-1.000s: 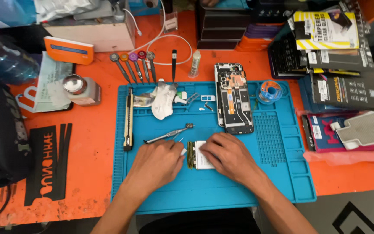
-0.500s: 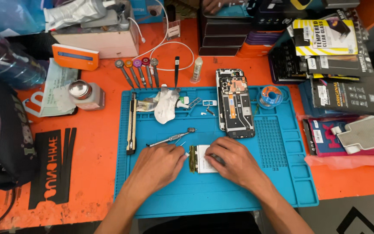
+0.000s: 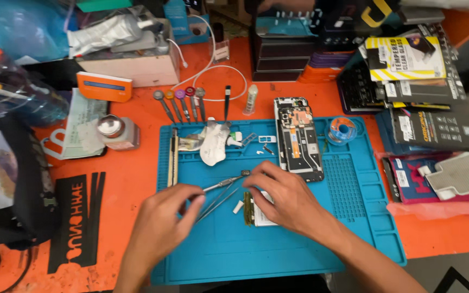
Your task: The person applies flux to a battery connector, then uses a soldering iron to heat and solder the connection points. They handle solder wire and tweezers, briefly inspecting the battery and phone chassis before resuming soldering.
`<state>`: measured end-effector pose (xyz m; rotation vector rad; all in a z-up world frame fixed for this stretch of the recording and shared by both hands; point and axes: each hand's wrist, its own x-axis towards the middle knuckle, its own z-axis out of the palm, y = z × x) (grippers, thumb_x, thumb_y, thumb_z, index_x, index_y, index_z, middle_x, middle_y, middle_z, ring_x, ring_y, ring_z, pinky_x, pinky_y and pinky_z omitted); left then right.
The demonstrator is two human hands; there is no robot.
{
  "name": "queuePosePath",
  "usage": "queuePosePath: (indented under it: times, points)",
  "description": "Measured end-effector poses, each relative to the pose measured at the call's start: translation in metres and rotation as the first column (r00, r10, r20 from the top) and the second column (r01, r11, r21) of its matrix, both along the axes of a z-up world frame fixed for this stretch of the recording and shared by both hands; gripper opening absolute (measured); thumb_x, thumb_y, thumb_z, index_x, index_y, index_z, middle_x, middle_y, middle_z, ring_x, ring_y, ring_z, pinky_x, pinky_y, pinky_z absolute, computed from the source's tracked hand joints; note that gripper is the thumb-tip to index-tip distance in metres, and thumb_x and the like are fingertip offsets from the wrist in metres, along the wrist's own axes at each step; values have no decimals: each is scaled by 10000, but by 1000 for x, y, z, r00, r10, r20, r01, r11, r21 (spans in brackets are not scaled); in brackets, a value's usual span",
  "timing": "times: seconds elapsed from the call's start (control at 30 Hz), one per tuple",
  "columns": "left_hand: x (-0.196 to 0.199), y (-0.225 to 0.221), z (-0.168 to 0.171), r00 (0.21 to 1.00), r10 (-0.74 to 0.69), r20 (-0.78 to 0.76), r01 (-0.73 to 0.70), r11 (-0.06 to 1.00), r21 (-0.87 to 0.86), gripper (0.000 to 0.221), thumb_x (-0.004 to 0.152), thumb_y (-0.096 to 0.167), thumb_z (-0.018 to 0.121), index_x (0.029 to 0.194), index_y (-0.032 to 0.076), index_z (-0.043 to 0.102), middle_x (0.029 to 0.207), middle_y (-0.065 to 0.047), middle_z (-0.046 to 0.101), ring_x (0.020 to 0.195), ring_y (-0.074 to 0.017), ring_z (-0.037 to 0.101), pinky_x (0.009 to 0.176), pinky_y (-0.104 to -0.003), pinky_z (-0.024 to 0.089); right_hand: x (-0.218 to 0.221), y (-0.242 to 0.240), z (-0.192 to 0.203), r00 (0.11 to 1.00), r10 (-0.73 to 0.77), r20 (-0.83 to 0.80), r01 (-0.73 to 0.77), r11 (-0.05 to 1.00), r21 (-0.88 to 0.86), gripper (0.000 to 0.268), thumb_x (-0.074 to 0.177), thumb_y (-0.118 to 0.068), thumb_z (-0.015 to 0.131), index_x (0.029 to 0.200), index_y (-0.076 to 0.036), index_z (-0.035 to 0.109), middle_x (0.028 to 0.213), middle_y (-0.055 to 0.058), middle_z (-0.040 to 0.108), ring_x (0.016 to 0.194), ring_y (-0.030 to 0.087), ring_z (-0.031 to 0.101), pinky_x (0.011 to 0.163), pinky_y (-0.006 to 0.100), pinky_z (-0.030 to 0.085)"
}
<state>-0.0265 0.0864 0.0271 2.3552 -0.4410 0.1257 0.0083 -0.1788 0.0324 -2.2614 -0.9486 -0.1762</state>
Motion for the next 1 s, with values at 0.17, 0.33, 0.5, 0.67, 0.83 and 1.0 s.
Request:
queuePosePath:
  times: [0.17,0.33,0.5,0.67,0.83,1.0]
  points:
    - [-3,37,17,972,235,10,-231,960,-159,117,947,187,664,932,112,752,840,7,775,688,-123,687,675,-285,526,25,42,16,993,116,33,-118,991,66,93,979,-74,654,1064,-55,688,941,102,688,798,259,682,669,393,561]
    - [-4,80,24,865,501,-31,-476,799,-367,83,981,60,662,988,52,744,851,-24,755,779,-81,678,753,-229,519,47,102,34,976,217,32,-219,966,136,77,987,-92,648,1018,-35,689,886,97,711,761,237,692,647,359,558]
    - [-4,129,36,708,705,-38,-616,590,-522,106,1093,39,635,1189,5,666,998,-107,695,777,-123,613,650,-224,523,65,172,52,955,295,17,-287,912,294,55,1008,-88,622,1048,-55,641,868,73,661,652,202,584,593,349,468]
    - [4,180,35,589,807,-25,-642,450,-620,128,1140,62,608,1248,-9,602,1041,-152,682,743,-136,602,634,-232,522,84,249,53,936,352,3,-326,863,385,133,1012,-137,638,1128,-75,624,894,79,642,712,212,601,665,357,491]
    - [11,238,6,612,781,-127,-531,286,-797,261,1144,91,604,1345,90,437,1121,-174,630,757,-184,649,638,-275,588,90,327,47,926,373,-53,-320,854,411,188,971,-149,635,1150,-96,615,883,33,691,722,196,653,741,361,518]
    - [21,271,-6,626,741,-242,-503,147,-851,641,1094,101,630,1601,186,248,1318,-96,623,807,-169,704,759,-290,652,81,381,36,907,381,-182,-272,857,437,270,979,-153,568,1247,-156,597,985,21,654,881,206,697,887,352,555]
